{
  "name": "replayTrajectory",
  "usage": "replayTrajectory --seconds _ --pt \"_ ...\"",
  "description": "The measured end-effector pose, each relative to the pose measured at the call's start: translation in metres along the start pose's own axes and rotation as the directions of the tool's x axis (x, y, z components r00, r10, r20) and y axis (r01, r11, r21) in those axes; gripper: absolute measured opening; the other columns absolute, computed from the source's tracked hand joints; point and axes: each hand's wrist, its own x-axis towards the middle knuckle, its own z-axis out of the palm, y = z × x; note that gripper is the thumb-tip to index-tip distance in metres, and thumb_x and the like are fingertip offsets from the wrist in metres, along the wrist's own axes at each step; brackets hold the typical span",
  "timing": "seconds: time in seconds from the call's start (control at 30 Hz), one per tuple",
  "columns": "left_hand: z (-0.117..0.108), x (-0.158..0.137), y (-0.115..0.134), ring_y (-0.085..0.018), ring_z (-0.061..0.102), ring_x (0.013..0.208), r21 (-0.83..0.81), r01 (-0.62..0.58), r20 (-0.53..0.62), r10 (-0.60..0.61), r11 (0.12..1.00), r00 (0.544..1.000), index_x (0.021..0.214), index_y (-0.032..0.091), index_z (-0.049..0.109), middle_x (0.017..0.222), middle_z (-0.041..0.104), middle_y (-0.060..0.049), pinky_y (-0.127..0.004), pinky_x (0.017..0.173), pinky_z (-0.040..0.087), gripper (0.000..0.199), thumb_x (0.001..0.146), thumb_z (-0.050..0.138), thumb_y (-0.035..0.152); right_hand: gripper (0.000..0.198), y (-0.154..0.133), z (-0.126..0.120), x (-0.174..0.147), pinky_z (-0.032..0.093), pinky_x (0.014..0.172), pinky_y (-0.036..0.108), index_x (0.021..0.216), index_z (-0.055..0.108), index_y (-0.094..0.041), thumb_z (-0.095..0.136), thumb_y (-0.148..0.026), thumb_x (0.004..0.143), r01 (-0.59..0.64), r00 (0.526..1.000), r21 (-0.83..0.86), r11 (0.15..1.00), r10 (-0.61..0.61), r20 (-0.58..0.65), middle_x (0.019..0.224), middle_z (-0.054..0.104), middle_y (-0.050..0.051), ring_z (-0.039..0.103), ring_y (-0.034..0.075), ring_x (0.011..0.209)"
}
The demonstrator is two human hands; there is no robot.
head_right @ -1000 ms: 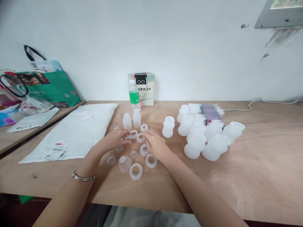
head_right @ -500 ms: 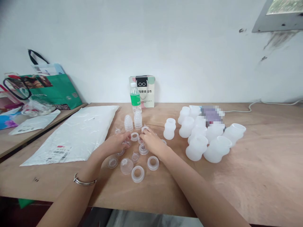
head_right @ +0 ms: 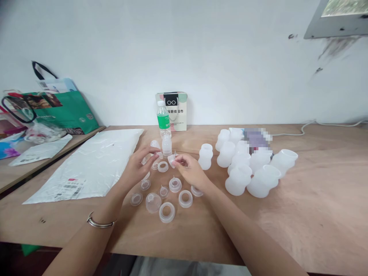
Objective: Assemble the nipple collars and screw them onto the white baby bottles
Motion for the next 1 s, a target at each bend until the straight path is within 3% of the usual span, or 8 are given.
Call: replayTrajectory --seconds 0.07,0.13,0.2,0.3,0.43,0.67,0.9,1.0 --pt "0.002 -0.001 0.004 -0.016 0.062 0.091 -0.087 0.029 -0.072 -0.036 0.996 0.997 0.095 0.019 0.064 0.094 0.067 -0.004 -0.030 0.085 0.048 0.014 0.085 0.056 0.025 0.018 -0.003 -0.004 -0.006 0.045 0.089 0.033 0.083 0.062 -0.019 0.061 -0.037 0.079 -0.176 0.984 0.389 0.904 0.168 0.053 0.094 0.067 0.003 0.061 0.016 0.092" --pt "0.006 -0.002 0.010 -0.016 0.063 0.092 -0.185 0.049 -0.130 -0.074 0.982 0.989 0.094 0.019 0.065 0.094 0.069 -0.004 -0.032 0.087 0.049 0.014 0.083 0.059 0.026 0.019 -0.004 -0.007 -0.011 0.044 0.093 0.031 0.083 0.064 -0.019 0.065 -0.037 0.076 -0.278 0.958 0.632 0.724 0.258 0.127 0.096 0.068 0.003 0.061 0.015 0.098" --pt "0.011 -0.005 0.016 -0.017 0.064 0.095 -0.287 0.040 -0.175 -0.094 0.957 0.980 0.094 0.020 0.066 0.096 0.070 -0.004 -0.034 0.090 0.049 0.014 0.082 0.060 0.026 0.018 -0.004 -0.008 -0.014 0.044 0.096 0.029 0.083 0.065 -0.019 0.069 -0.035 0.074 -0.316 0.940 0.750 0.581 0.296 0.167 0.099 0.069 0.003 0.061 0.015 0.100" --pt "0.016 -0.010 0.023 -0.017 0.065 0.097 -0.381 0.005 -0.223 -0.097 0.924 0.970 0.093 0.020 0.068 0.096 0.071 -0.004 -0.036 0.092 0.050 0.013 0.081 0.062 0.023 0.017 -0.004 -0.005 -0.015 0.046 0.095 0.027 0.086 0.066 -0.018 0.070 -0.030 0.074 -0.338 0.929 0.806 0.486 0.306 0.206 0.100 0.069 0.003 0.063 0.015 0.100" --pt "0.022 -0.014 0.029 -0.017 0.066 0.094 -0.323 -0.017 -0.193 -0.049 0.946 0.980 0.089 0.021 0.069 0.097 0.072 -0.005 -0.037 0.087 0.053 0.011 0.080 0.063 0.020 0.015 -0.006 0.002 -0.017 0.048 0.092 0.025 0.089 0.065 -0.017 0.066 -0.027 0.078 -0.363 0.926 0.825 0.434 0.269 0.266 0.101 0.069 0.004 0.064 0.013 0.097" --pt "0.025 -0.012 0.030 -0.019 0.067 0.088 -0.105 -0.248 -0.235 0.218 0.963 0.947 0.089 0.020 0.067 0.094 0.072 -0.007 -0.039 0.083 0.048 0.013 0.081 0.061 0.013 0.022 -0.006 0.006 -0.022 0.051 0.086 0.021 0.093 0.064 -0.017 0.071 -0.026 0.074 -0.394 0.914 0.856 0.335 0.236 0.328 0.097 0.070 0.003 0.066 0.011 0.090" --pt "0.023 -0.015 0.030 -0.022 0.056 0.112 -0.080 -0.204 -0.042 0.201 0.976 0.979 0.101 0.019 0.060 0.121 0.058 -0.013 -0.041 0.093 0.046 0.022 0.080 0.064 0.023 0.028 -0.006 0.004 -0.022 0.052 0.078 0.018 0.095 0.065 -0.017 0.073 -0.031 0.072 -0.347 0.937 0.846 0.405 0.185 0.295 0.096 0.070 0.003 0.065 0.010 0.089" --pt "0.028 -0.018 0.026 -0.021 0.056 0.113 -0.115 -0.168 -0.018 0.167 0.979 0.986 0.105 0.020 0.056 0.119 0.060 -0.011 -0.040 0.094 0.047 0.027 0.079 0.064 0.025 0.026 -0.004 0.004 -0.021 0.052 0.079 0.018 0.093 0.065 -0.018 0.072 -0.033 0.073 -0.340 0.938 0.846 0.411 0.213 0.274 0.095 0.070 0.002 0.064 0.010 0.090"
